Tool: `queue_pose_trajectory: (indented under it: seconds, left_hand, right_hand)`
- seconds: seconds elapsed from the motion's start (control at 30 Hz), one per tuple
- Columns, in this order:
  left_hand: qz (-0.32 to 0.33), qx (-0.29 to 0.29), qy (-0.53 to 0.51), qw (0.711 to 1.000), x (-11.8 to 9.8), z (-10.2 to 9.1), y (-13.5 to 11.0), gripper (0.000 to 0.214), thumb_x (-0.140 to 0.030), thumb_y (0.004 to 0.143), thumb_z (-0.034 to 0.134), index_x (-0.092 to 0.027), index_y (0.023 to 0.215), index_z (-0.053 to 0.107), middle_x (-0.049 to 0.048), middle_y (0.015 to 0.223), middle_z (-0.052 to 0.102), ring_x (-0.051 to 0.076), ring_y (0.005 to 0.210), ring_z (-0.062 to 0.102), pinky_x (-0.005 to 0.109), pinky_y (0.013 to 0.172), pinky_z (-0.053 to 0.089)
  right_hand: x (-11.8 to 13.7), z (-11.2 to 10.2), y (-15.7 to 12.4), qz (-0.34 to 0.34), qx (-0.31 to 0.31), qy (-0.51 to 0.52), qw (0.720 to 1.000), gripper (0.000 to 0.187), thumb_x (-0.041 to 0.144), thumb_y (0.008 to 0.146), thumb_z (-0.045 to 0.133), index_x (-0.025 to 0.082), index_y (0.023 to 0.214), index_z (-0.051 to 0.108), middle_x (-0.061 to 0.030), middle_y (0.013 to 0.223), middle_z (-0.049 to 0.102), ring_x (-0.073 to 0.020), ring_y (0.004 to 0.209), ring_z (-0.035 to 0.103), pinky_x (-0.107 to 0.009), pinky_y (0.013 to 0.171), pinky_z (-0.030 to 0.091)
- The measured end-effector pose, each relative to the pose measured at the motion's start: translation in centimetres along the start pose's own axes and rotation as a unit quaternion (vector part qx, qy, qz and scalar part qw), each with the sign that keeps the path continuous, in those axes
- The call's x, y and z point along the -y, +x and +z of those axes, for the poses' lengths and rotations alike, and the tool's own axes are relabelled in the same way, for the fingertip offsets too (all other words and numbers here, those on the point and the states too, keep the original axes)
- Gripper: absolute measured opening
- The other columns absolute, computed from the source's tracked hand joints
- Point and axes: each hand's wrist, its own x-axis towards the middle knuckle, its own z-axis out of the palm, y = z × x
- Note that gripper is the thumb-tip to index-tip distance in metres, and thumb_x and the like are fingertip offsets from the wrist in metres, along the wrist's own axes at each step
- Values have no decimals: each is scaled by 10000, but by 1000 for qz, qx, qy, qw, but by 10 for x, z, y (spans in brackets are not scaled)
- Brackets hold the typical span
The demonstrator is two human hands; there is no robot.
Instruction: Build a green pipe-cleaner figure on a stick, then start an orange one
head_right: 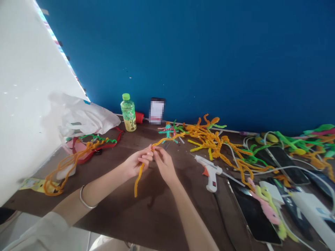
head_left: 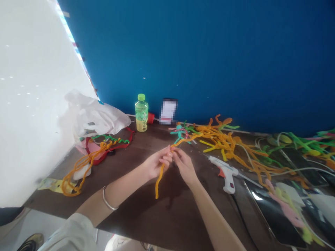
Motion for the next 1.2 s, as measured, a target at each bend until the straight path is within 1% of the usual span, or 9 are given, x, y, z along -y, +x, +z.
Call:
queue_pose_trajectory:
  seconds: [0.1, 0.2, 0.37, 0.5, 0.57, 0.7, 0.9, 1.03, 1.2]
  left_hand:
    - [-22, -6, -23, 999, 1, 0, -2, 202, -207, 890, 368, -81, 812, 505, -32, 563, 395, -16, 370, 399, 8, 306, 319]
    - [-26, -12, -28, 999, -1, 0, -2, 181, -203, 885, 382, -84, 831, 507, -34, 563, 404, -20, 355, 392, 9, 294, 314]
    - [-18, -4, 16, 1000, -6, -2, -1, 175, -162, 883, 373, -73, 850, 520, -4, 602, 462, -21, 375, 411, 12, 302, 314]
    - [0, 8, 68, 998, -9, -4, -2, 200, -121, 881, 352, -81, 920, 544, 9, 627, 486, -23, 380, 409, 10, 311, 308]
    - [-4, 10, 97, 995, -10, -4, -3, 211, -122, 879, 355, -96, 949, 553, 7, 633, 481, -26, 376, 397, 10, 310, 299]
    - [2, 11, 169, 986, -13, -3, -6, 188, -131, 862, 401, -131, 955, 564, -4, 636, 456, -32, 374, 379, 9, 308, 274]
    - [65, 2, 285, 956, -20, -12, -2, 138, -173, 800, 519, -166, 935, 545, -18, 626, 479, -31, 357, 352, 32, 299, 216]
    - [145, -3, 369, 918, -19, -22, 4, 208, -273, 735, 611, -167, 888, 517, -29, 583, 520, -11, 332, 344, 74, 297, 182]
    - [213, -1, 438, 873, -14, -30, 9, 306, -378, 721, 605, -153, 899, 496, 7, 590, 584, 27, 334, 403, 116, 302, 187]
  right_hand:
    - [-3, 1, 2, 32, 27, 63, 997, 275, 442, 790, 506, 202, 910, 564, -41, 922, 597, -171, 850, 556, -285, 773, 435]
    - [-7, 2, 4, 68, 64, 120, 988, 304, 472, 765, 528, 194, 879, 575, -26, 823, 581, -148, 727, 529, -269, 676, 425]
    - [-11, 3, 8, 119, 40, 149, 981, 306, 473, 704, 610, 183, 790, 563, 27, 637, 472, -98, 561, 405, -229, 526, 328]
    - [-10, 3, 11, 145, 70, 195, 967, 338, 514, 698, 598, 179, 717, 554, 38, 596, 423, -80, 517, 338, -218, 481, 259]
    - [-7, 3, 11, 164, 99, 223, 956, 352, 532, 692, 595, 182, 711, 555, 35, 594, 429, -83, 517, 348, -219, 480, 258]
    - [-2, 0, 12, 185, 136, 255, 939, 348, 516, 685, 614, 189, 798, 579, 6, 670, 505, -112, 597, 448, -234, 539, 324]
    - [4, 0, 11, 185, 147, 255, 938, 294, 461, 741, 579, 170, 786, 572, -6, 707, 532, -123, 634, 490, -249, 587, 371]
    - [9, 0, 9, 188, 138, 238, 943, 294, 452, 764, 543, 159, 741, 561, -18, 715, 532, -120, 626, 485, -244, 571, 375]
    - [12, 0, 7, 193, 134, 225, 946, 290, 447, 766, 533, 161, 717, 538, 12, 649, 494, -87, 533, 428, -231, 517, 345]
